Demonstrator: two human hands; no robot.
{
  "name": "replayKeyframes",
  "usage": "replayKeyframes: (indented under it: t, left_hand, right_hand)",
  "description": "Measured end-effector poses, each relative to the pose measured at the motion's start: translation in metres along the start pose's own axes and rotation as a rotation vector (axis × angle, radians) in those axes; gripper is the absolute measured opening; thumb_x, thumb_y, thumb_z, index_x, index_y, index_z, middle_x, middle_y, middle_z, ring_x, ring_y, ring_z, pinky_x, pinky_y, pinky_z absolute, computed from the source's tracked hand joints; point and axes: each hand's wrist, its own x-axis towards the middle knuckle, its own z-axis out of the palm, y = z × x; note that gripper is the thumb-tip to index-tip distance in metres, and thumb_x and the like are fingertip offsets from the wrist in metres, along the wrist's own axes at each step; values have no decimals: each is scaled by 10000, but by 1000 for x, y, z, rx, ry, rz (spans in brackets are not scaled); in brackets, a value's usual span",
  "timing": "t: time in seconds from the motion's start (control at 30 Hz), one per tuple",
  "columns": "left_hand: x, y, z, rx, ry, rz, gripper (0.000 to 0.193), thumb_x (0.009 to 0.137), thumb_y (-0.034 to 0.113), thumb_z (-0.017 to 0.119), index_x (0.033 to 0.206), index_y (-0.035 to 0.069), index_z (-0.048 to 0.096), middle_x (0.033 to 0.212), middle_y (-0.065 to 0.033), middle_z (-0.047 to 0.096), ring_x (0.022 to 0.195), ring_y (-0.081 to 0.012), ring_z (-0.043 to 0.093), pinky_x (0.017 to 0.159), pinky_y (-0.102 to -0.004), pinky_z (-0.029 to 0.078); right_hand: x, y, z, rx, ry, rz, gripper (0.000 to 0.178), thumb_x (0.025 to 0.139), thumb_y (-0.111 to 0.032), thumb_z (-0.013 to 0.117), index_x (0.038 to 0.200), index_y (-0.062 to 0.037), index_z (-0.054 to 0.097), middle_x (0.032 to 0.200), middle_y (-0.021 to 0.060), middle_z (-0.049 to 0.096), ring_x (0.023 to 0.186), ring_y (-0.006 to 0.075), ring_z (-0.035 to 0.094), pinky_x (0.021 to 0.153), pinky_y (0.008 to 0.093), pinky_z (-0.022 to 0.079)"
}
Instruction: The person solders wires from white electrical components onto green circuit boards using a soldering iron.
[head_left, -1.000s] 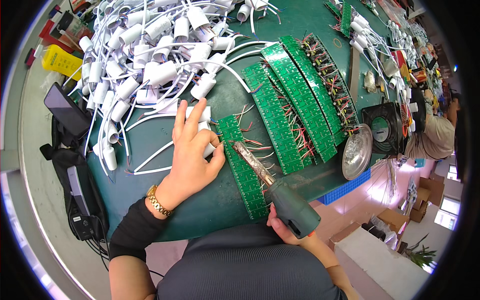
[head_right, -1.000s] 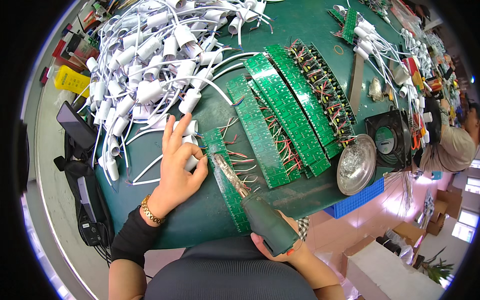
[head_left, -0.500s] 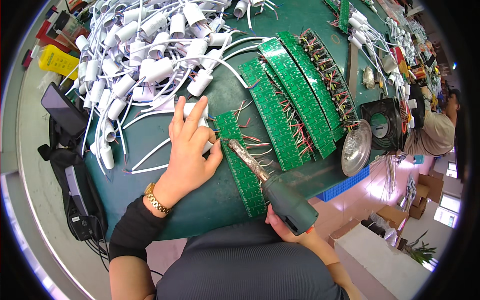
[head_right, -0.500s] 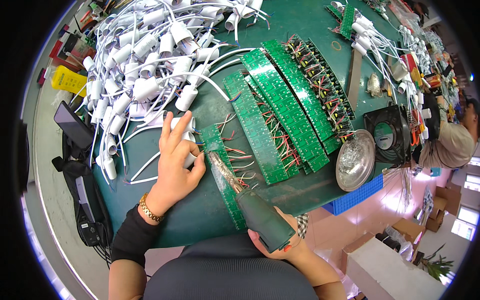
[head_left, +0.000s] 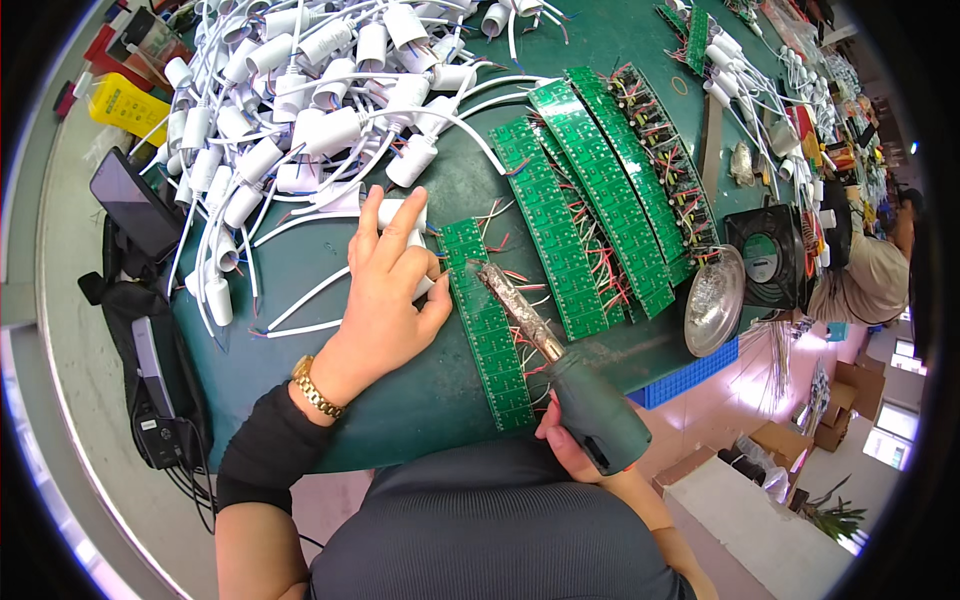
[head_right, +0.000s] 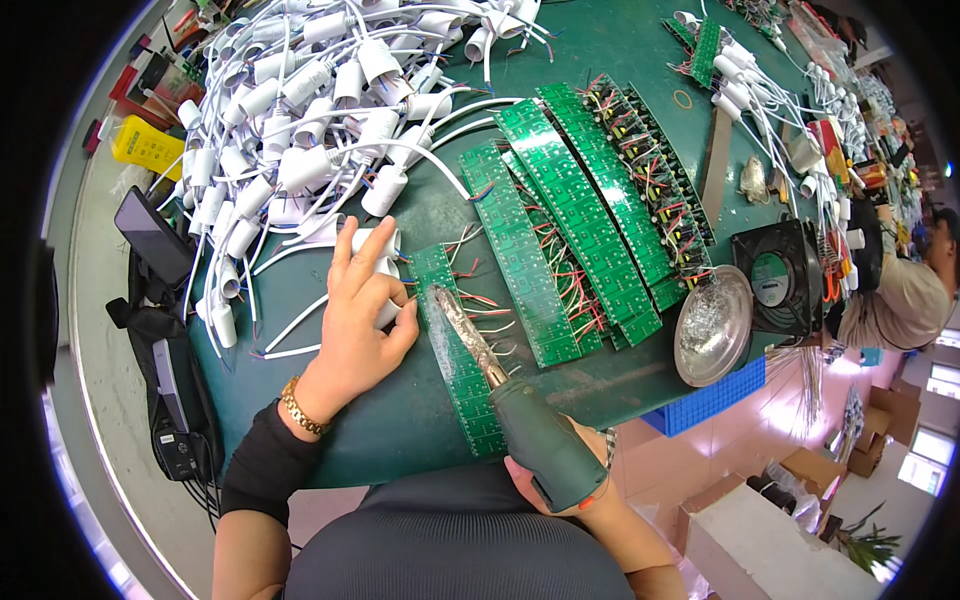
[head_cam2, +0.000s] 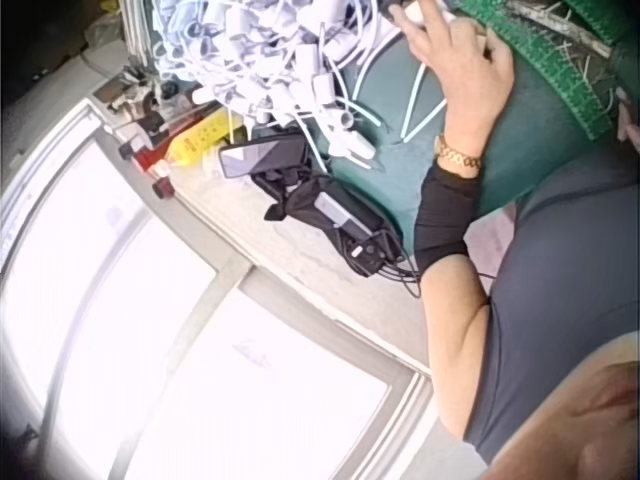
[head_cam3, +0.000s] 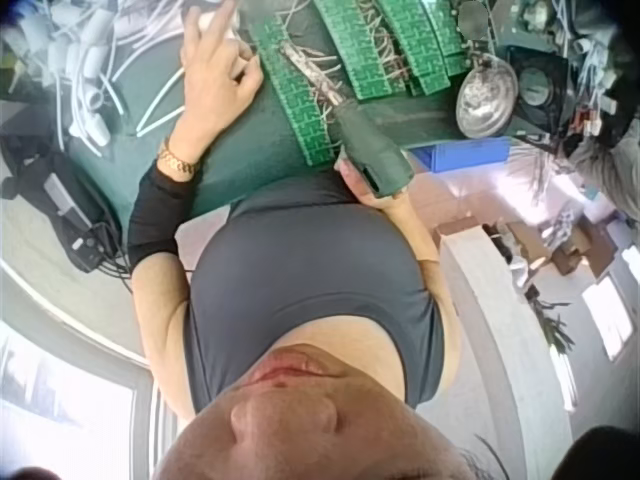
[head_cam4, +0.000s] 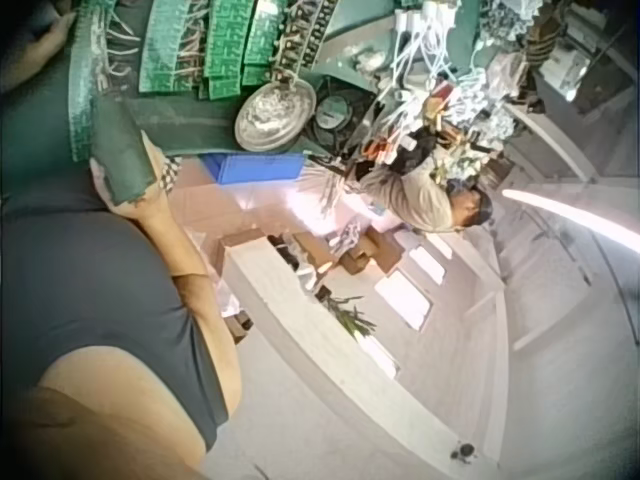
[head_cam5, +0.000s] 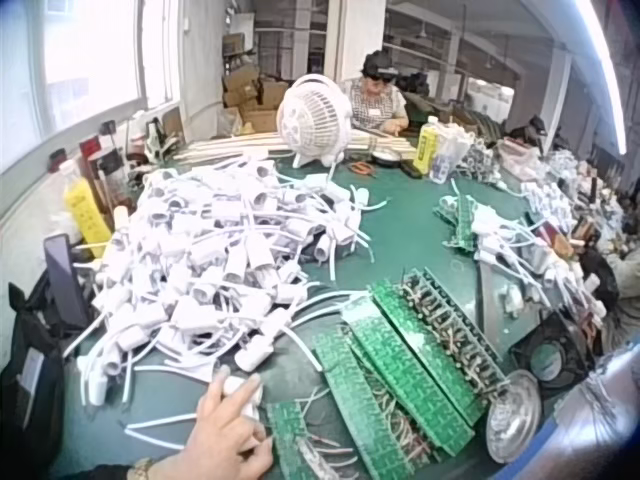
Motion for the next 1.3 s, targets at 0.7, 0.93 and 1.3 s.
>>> replayKeyframes:
  t: [0.7, 0.93, 1.3]
  left_hand:
    - [0, -1, 0, 16, 5, 15, 172, 698, 3, 689, 785, 42, 546, 1463, -195, 405, 1391, -500, 246, 1103, -555, 257]
    - [1, -1, -2, 12, -28, 9, 190, 676, 13, 687, 779, 57, 534, 1444, -194, 415, 1381, -501, 246, 1104, -566, 239]
    - [3, -6, -6, -71, -19, 74, 174, 669, 33, 704, 756, 73, 558, 1407, -169, 463, 1372, -482, 270, 1088, -560, 249]
  right_hand:
    - [-11, 10, 9, 42, -17, 52, 420, 895, -77, 616, 1287, -29, 474, 888, 51, 561, 748, 165, 601, 688, 320, 511]
    - [-12, 2, 12, 234, 3, 167, 420, 906, -132, 622, 1292, -48, 478, 915, 50, 558, 745, 162, 611, 613, 285, 492]
    - [-12, -2, 13, 333, 46, 177, 440, 904, -138, 621, 1306, -61, 459, 915, 40, 554, 765, 151, 604, 630, 278, 501]
